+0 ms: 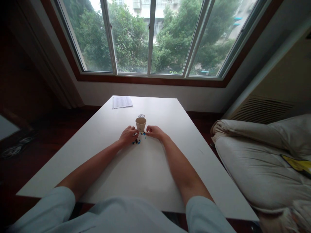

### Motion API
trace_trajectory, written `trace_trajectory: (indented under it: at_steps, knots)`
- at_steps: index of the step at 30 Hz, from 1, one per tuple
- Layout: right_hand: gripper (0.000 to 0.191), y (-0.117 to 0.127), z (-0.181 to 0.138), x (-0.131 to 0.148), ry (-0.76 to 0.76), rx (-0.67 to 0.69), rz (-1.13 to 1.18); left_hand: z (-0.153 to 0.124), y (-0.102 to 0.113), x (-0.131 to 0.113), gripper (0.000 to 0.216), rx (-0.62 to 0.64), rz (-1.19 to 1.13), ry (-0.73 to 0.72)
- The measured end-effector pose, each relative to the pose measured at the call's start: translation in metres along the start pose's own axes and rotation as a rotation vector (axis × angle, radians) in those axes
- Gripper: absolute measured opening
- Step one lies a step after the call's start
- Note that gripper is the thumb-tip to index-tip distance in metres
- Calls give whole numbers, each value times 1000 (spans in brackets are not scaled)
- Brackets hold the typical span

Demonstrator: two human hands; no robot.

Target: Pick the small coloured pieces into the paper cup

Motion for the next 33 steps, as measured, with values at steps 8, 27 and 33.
trace_trajectory:
  at_steps: [8,27,33]
  knots:
    - [24,2,-1,-1,-9,-100,-18,2,-5,-7,36,49,84,18]
    - [17,6,-2,4,-127,-205,-159,5,-16,-1,48,80,55,60]
    - [17,4,-1,2,-132,-210,-162,4,-15,3,35,30,21,93]
Point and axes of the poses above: each hand's wrist, its own z-axis towards the middle knuckle, its own y-axis out of the back of the hand, x = y × z, the point moved 7 cm from there along z, towards the middle knuckle, and after that the axes turned 12 degrees about -z, right-handed, at the moved point
